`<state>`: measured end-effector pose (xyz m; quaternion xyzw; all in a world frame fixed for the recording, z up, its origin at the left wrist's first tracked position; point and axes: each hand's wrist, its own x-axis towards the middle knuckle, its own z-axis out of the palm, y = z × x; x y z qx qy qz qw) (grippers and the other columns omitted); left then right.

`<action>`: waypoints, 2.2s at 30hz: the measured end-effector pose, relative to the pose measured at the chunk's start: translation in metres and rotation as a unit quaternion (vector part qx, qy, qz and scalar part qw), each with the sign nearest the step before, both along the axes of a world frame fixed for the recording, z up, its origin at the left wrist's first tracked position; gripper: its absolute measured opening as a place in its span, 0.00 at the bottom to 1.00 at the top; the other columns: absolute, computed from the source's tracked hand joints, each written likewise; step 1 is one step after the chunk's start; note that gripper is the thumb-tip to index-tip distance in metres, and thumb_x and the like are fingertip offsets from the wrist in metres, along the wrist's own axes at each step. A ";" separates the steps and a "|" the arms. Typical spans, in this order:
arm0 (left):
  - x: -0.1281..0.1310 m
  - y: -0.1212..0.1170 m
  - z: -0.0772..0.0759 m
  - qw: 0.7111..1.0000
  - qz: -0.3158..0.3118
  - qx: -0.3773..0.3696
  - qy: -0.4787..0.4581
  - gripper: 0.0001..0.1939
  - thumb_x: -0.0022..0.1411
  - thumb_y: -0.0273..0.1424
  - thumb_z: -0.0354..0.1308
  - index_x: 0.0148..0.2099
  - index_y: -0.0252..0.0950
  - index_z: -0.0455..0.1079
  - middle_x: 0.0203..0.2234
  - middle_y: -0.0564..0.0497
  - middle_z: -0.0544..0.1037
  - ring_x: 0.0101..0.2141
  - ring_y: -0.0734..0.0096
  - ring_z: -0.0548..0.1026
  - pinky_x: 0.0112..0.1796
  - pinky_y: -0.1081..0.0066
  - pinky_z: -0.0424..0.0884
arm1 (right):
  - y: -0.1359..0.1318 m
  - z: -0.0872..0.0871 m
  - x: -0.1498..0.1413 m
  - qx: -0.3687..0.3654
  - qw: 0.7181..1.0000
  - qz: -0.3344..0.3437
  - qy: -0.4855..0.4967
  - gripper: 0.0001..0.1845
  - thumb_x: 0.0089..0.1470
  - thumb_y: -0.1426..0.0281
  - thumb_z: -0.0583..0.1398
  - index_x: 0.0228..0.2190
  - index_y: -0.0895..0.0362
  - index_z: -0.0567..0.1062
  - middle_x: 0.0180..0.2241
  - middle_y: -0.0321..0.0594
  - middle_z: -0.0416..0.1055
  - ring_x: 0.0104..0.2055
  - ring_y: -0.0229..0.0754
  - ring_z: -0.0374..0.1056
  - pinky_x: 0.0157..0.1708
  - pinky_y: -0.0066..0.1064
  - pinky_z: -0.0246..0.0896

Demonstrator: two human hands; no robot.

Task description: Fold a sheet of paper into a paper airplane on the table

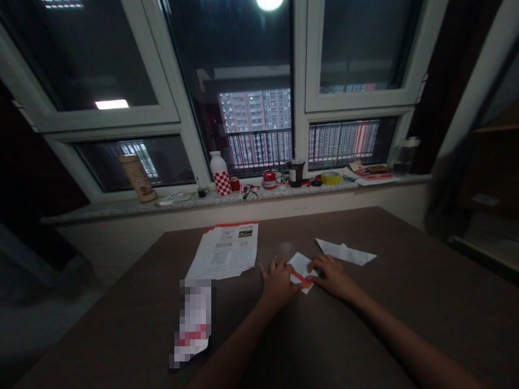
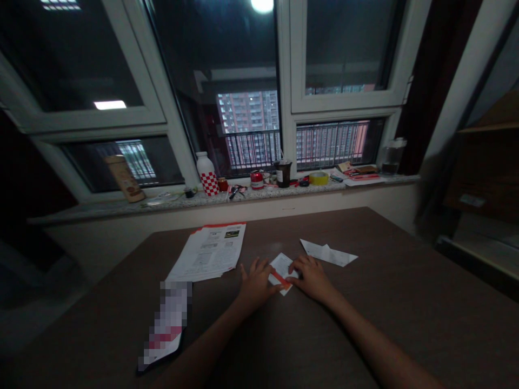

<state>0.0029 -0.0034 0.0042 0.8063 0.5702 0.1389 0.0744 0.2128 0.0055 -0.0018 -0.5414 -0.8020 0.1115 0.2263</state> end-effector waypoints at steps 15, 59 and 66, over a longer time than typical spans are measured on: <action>-0.010 0.008 0.003 0.999 0.025 0.023 -0.014 0.11 0.61 0.42 0.58 0.45 0.57 0.76 0.58 0.57 0.68 0.63 0.48 0.51 0.58 0.36 0.33 | -0.004 -0.003 -0.002 -0.006 0.999 0.012 -0.033 0.17 0.52 0.56 0.62 0.43 0.48 0.72 0.47 0.41 0.66 0.52 0.51 0.60 0.51 0.43 0.55; -0.036 0.029 0.008 0.997 -0.013 0.071 -0.014 0.10 0.57 0.34 0.63 0.43 0.51 0.76 0.57 0.55 0.67 0.58 0.52 0.57 0.59 0.46 0.48 | -0.007 0.000 -0.003 -0.031 0.998 0.051 -0.037 0.15 0.56 0.62 0.60 0.46 0.39 0.75 0.51 0.40 0.63 0.54 0.51 0.58 0.54 0.47 0.53; -0.037 0.032 0.004 0.998 -0.018 0.054 -0.027 0.12 0.58 0.32 0.62 0.44 0.54 0.74 0.59 0.58 0.65 0.61 0.50 0.54 0.58 0.36 0.41 | -0.006 -0.002 -0.002 -0.033 0.997 0.053 -0.040 0.16 0.56 0.61 0.60 0.47 0.38 0.74 0.51 0.39 0.62 0.54 0.51 0.58 0.54 0.47 0.53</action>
